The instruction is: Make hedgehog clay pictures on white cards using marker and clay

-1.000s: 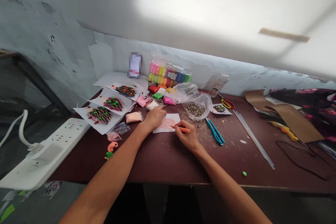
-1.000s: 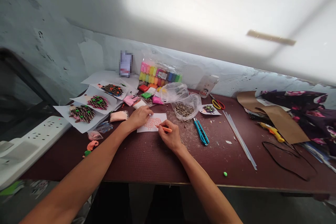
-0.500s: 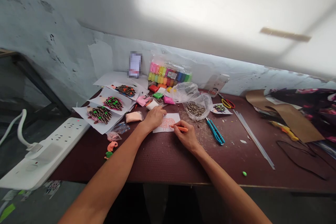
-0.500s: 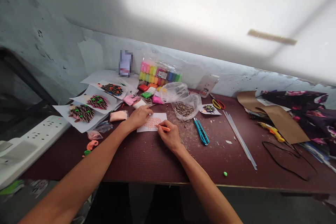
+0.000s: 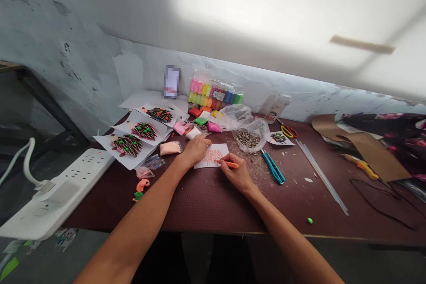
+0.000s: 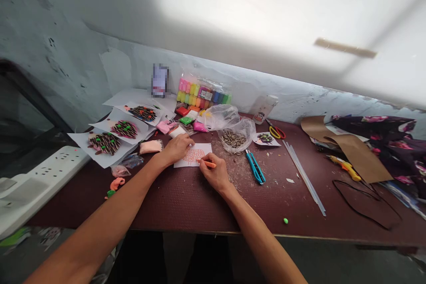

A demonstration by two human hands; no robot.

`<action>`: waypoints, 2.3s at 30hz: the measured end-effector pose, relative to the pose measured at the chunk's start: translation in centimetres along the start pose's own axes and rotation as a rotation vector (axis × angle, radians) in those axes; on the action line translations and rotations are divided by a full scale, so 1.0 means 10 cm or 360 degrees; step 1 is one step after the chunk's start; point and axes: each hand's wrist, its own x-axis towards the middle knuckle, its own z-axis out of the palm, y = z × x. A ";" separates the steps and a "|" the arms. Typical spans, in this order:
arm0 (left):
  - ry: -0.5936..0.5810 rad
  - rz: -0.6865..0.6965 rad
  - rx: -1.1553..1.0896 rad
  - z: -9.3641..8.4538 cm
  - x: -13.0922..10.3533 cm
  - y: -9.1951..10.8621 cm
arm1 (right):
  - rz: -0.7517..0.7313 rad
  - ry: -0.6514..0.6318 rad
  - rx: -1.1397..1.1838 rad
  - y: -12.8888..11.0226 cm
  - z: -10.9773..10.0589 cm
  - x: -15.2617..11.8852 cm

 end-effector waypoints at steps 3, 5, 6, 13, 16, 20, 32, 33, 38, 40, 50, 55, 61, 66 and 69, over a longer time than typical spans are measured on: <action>0.0011 0.0012 -0.0014 0.02 0.01 -0.02 | 0.0001 -0.0005 -0.0012 0.00 0.00 0.00; 0.0010 0.0015 -0.0017 0.03 0.01 -0.03 | 0.0001 0.0011 -0.0014 0.00 0.00 0.00; 0.0013 0.0016 -0.0020 0.03 0.01 -0.03 | 0.0003 0.0016 -0.0012 0.00 0.00 0.00; 0.0003 0.0010 -0.0011 0.02 0.00 -0.02 | 0.0001 -0.0003 -0.0021 -0.01 -0.01 -0.01; 0.0006 0.0008 -0.0011 0.02 0.01 -0.02 | -0.0018 -0.0027 -0.0024 -0.01 -0.01 -0.01; 0.0030 0.0020 -0.0020 0.03 0.01 -0.02 | -0.0026 -0.0042 -0.0036 0.00 -0.01 -0.01; 0.0022 -0.0004 -0.0010 0.01 0.00 0.00 | 0.0002 -0.0067 0.0026 0.01 -0.01 -0.01; 0.0019 -0.0006 -0.0014 0.00 0.00 0.00 | -0.0001 -0.0057 0.0034 0.00 -0.01 -0.01; 0.0007 0.0003 -0.0044 0.00 0.00 0.00 | 0.0009 0.0131 -0.0022 -0.03 -0.02 0.00; 0.0002 0.0005 -0.0054 0.00 0.00 0.00 | 0.0020 0.0153 -0.0040 -0.04 -0.02 0.01; -0.0002 -0.0001 -0.0022 -0.02 -0.01 0.01 | 0.0043 0.0107 -0.0037 -0.01 -0.01 0.01; -0.0001 0.0006 0.0010 0.00 0.00 0.00 | 0.0040 0.0085 -0.0014 0.00 -0.01 0.01; -0.0003 0.0014 0.0020 0.00 0.00 -0.01 | 0.0066 0.0124 0.0003 0.01 0.01 0.00; 0.0005 0.0015 0.0016 0.00 0.00 -0.01 | 0.0053 0.0095 -0.0009 0.01 0.00 0.01; 0.0001 0.0009 0.0001 -0.01 0.00 0.00 | 0.0035 0.0071 -0.0010 0.01 0.00 0.00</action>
